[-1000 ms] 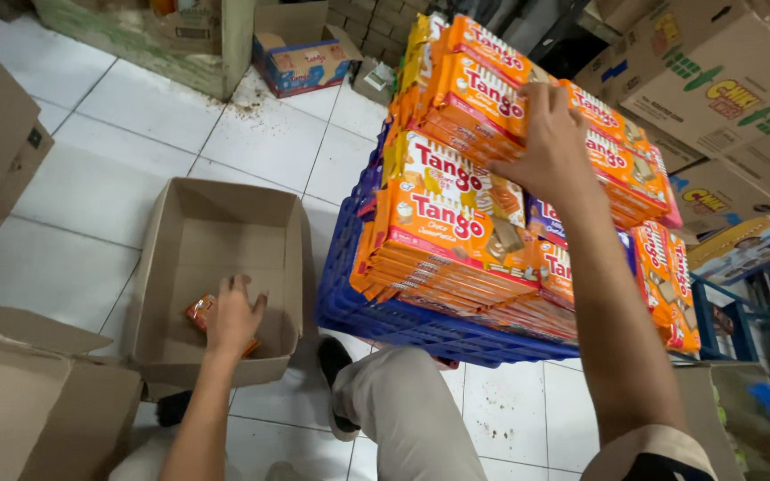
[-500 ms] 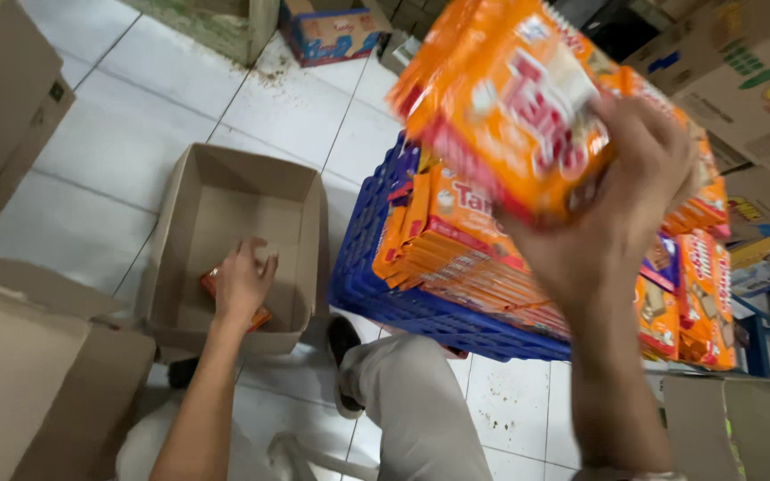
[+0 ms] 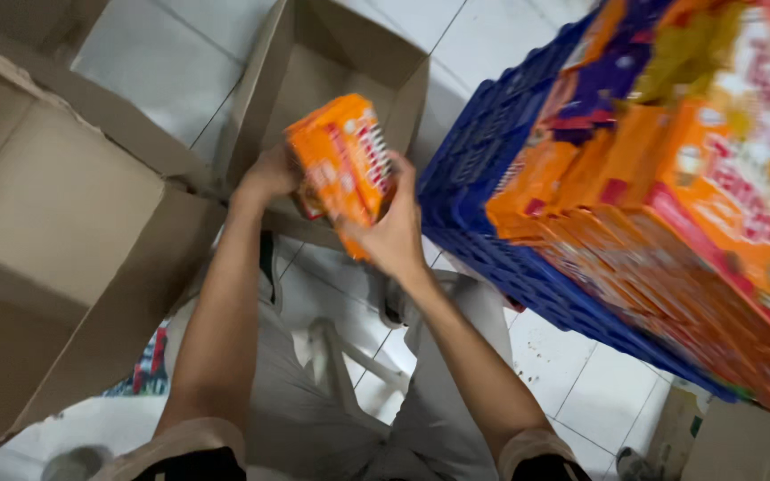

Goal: The person transfers packs of Tango biscuits from a blue crate into a cardboard box. They pick up packs of different flavors and place them into the box, arranging them in rows.

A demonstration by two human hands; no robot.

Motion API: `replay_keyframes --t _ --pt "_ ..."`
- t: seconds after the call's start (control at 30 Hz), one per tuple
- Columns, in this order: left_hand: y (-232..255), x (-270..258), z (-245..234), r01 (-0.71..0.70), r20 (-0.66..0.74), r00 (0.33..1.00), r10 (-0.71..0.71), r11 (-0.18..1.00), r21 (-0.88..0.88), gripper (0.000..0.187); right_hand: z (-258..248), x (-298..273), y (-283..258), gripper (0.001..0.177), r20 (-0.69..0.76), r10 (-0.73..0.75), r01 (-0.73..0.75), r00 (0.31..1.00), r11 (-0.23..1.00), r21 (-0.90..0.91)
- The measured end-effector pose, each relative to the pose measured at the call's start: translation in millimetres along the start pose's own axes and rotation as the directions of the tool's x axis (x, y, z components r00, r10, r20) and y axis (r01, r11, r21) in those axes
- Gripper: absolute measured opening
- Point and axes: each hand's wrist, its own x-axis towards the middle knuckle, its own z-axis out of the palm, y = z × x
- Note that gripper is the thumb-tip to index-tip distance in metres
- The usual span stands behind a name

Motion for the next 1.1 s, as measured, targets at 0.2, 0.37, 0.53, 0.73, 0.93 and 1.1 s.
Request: replay_keyframes --t 0.2,0.37,0.53,0.73,0.93,1.1 --pt "32 -13 12 0.476 0.291 0.879 -0.377 0.683 -0.554 0.093 23 60 111 0.103 -0.195 0.292 -0.312 0.936 0.946 -0.083" --pt "3 10 60 0.101 0.032 0.994 -0.107 0.736 -0.669 0.072 42 71 122 0.100 -0.132 0.065 -0.116 0.989 0.898 -0.426" --pt "-14 35 70 0.306 -0.039 0.910 -0.414 0.731 -0.610 0.082 39 78 125 0.122 0.039 0.227 -0.181 0.973 0.857 -0.483" --pt "-87 76 152 -0.023 -0.353 0.864 -0.359 0.673 -0.739 0.075 16 85 132 0.102 0.029 0.210 -0.173 0.977 0.869 -0.464" --pt "-157 112 231 0.634 -0.153 0.704 -0.693 0.711 -0.305 0.077 -6 98 157 0.088 0.050 0.014 0.007 0.999 0.914 -0.406" --pt "-167 137 256 0.631 -0.181 0.697 -0.694 0.713 -0.305 0.077 1 106 158 0.081 0.075 0.078 -0.040 0.994 0.909 -0.414"
